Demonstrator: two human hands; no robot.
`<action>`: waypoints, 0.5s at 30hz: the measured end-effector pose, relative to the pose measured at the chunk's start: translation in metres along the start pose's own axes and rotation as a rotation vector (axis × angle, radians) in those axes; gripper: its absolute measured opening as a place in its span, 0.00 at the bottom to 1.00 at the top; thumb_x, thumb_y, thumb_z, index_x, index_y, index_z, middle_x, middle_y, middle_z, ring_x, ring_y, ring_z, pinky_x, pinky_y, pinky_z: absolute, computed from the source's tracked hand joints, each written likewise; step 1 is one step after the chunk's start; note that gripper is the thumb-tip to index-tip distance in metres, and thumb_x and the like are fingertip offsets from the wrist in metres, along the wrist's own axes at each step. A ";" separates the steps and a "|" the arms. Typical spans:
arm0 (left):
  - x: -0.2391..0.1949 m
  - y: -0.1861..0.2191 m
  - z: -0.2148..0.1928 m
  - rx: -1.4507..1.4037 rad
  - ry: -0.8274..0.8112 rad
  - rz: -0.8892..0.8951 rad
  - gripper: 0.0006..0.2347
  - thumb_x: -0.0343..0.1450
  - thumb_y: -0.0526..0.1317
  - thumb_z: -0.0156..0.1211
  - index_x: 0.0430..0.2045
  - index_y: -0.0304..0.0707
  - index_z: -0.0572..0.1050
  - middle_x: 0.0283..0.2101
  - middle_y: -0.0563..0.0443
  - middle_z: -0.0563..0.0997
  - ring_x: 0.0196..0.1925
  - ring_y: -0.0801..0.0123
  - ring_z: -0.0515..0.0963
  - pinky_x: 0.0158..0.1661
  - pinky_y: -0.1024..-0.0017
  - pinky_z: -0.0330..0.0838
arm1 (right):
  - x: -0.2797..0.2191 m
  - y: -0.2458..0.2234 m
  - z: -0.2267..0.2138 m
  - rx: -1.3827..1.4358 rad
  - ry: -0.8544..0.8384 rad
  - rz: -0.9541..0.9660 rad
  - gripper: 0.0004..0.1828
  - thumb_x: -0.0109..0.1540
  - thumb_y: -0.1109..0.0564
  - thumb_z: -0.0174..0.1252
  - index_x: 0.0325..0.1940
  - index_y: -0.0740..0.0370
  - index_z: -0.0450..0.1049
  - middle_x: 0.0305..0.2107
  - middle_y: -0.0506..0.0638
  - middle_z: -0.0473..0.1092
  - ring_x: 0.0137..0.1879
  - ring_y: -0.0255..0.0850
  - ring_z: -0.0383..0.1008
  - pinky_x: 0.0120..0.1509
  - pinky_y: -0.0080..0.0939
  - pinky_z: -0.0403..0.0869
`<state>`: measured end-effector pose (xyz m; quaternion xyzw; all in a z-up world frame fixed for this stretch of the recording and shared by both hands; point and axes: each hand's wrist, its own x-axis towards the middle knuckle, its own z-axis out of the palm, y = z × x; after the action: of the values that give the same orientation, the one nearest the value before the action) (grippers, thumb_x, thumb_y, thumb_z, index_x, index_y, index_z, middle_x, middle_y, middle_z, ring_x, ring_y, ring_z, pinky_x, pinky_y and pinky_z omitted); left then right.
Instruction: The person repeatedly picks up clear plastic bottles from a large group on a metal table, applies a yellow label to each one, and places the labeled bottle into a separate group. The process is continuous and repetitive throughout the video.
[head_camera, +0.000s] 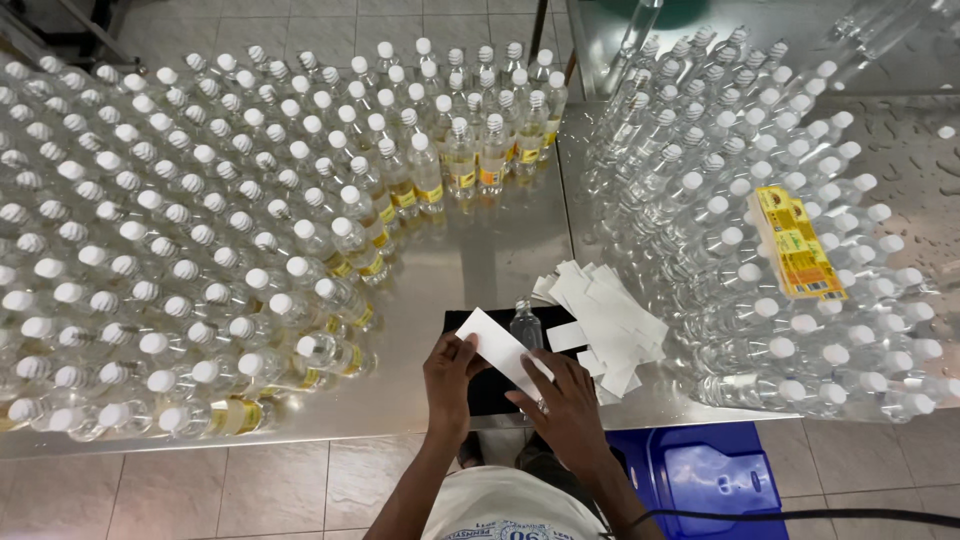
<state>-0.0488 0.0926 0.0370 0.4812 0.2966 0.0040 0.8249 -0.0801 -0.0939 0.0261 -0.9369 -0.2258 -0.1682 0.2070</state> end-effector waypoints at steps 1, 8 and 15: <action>-0.005 0.003 -0.003 0.003 -0.024 0.001 0.07 0.76 0.39 0.66 0.35 0.32 0.78 0.35 0.46 0.81 0.41 0.62 0.84 0.47 0.63 0.86 | 0.005 -0.006 -0.004 0.037 0.028 0.007 0.24 0.69 0.43 0.65 0.66 0.54 0.77 0.64 0.52 0.73 0.67 0.52 0.73 0.67 0.55 0.72; -0.031 0.014 -0.002 0.027 -0.193 0.087 0.10 0.79 0.39 0.62 0.42 0.30 0.86 0.34 0.51 0.85 0.36 0.73 0.82 0.44 0.70 0.83 | 0.046 -0.035 -0.003 0.175 0.141 0.035 0.24 0.70 0.51 0.66 0.68 0.62 0.75 0.64 0.54 0.73 0.69 0.52 0.74 0.73 0.57 0.73; -0.028 0.011 -0.014 0.024 -0.159 0.092 0.12 0.74 0.36 0.67 0.50 0.28 0.86 0.39 0.45 0.88 0.39 0.70 0.85 0.47 0.70 0.86 | 0.045 -0.046 -0.007 0.333 0.129 0.164 0.24 0.67 0.56 0.66 0.67 0.62 0.76 0.62 0.55 0.74 0.67 0.51 0.74 0.71 0.51 0.76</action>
<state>-0.0759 0.1012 0.0547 0.5032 0.2076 0.0002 0.8389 -0.0661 -0.0437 0.0649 -0.8922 -0.1599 -0.1709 0.3864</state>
